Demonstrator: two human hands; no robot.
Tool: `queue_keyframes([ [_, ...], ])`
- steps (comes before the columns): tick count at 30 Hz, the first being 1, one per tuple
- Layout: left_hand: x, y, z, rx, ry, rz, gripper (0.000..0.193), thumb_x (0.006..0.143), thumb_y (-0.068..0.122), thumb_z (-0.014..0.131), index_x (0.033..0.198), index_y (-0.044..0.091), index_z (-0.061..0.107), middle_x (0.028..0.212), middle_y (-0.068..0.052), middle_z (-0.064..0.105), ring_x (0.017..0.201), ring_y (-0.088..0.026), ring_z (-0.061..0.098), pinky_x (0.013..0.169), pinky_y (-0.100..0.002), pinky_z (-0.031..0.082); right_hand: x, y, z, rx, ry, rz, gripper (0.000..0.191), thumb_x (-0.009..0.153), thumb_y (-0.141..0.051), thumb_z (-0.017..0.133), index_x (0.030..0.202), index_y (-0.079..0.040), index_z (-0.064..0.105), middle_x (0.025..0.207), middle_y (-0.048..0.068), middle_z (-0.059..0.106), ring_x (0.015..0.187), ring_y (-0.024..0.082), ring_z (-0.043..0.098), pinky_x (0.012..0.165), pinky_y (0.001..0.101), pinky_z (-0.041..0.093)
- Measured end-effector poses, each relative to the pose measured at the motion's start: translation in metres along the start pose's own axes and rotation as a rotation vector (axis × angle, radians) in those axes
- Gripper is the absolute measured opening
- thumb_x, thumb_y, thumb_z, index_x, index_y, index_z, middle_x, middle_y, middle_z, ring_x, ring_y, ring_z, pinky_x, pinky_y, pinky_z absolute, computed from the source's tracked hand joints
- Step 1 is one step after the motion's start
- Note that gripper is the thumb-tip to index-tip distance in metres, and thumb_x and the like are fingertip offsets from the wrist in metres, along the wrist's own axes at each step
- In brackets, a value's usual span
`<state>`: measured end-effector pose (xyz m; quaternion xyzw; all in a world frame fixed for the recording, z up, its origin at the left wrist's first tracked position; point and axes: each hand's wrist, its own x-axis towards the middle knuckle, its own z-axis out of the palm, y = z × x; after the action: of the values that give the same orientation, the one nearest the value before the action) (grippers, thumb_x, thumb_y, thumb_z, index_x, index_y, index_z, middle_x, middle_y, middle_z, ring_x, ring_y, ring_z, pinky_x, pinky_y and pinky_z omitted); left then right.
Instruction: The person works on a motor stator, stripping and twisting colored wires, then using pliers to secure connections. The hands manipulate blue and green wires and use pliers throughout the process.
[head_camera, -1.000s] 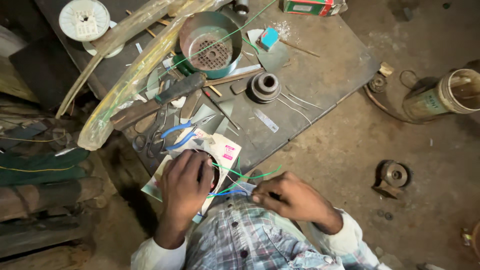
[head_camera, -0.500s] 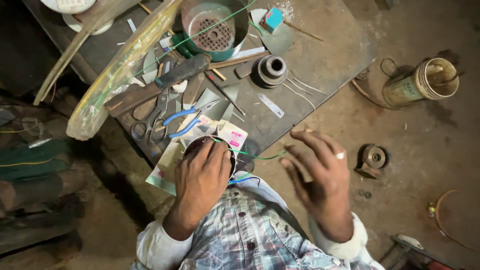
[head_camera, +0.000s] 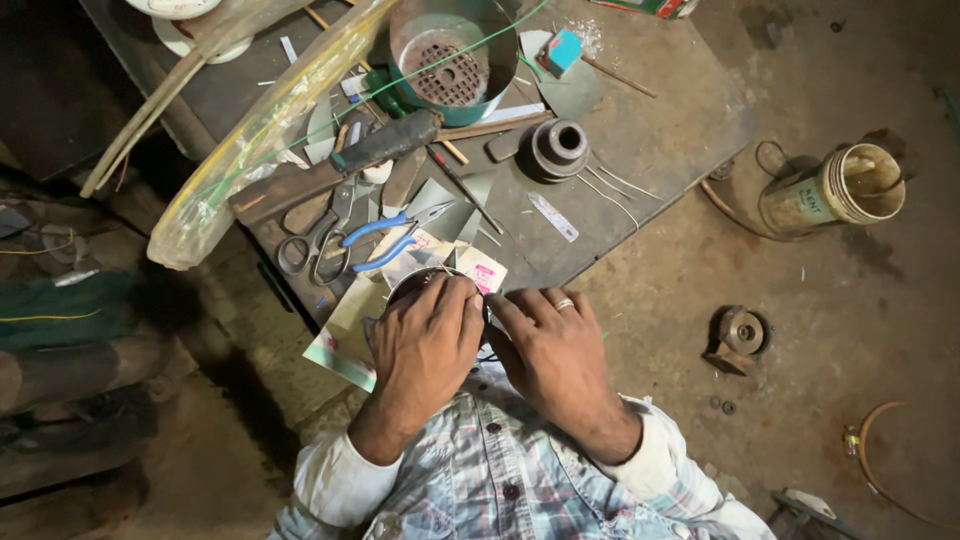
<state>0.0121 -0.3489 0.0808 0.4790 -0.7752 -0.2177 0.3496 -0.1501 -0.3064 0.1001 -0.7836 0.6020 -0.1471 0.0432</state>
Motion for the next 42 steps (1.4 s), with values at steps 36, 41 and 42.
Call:
queue_keyframes([
  [36,-0.029,-0.052,0.005,-0.084,0.093,0.207,0.016,0.099,0.006,0.074,0.111,0.003,0.064,0.104,-0.009,0.063,0.1,-0.029,0.062,0.087,-0.044,0.048,-0.011,0.003,0.042,0.484,0.118,0.036,0.01,0.1,0.0,0.078,0.11,0.001,0.074,0.08,0.008,0.066,0.063,0.011,0.059,0.058,0.0262,0.045],
  [41,-0.036,-0.065,0.017,-0.086,0.125,0.192,0.016,0.097,0.008,0.075,0.108,0.004,0.064,0.103,-0.008,0.064,0.102,-0.028,0.062,0.089,-0.044,0.046,-0.01,-0.001,0.045,0.457,0.034,0.132,0.015,0.093,0.005,0.079,0.107,0.004,0.078,0.066,0.007,0.057,0.056,0.011,0.048,0.054,0.0277,0.034],
  [42,-0.037,-0.067,0.018,-0.091,0.133,0.197,0.017,0.096,0.007,0.074,0.108,0.003,0.064,0.104,-0.008,0.064,0.104,-0.028,0.062,0.091,-0.044,0.046,-0.009,-0.002,0.045,0.513,0.032,0.154,0.014,0.093,0.005,0.078,0.108,0.005,0.077,0.07,0.008,0.06,0.058,0.01,0.051,0.055,0.0258,0.036],
])
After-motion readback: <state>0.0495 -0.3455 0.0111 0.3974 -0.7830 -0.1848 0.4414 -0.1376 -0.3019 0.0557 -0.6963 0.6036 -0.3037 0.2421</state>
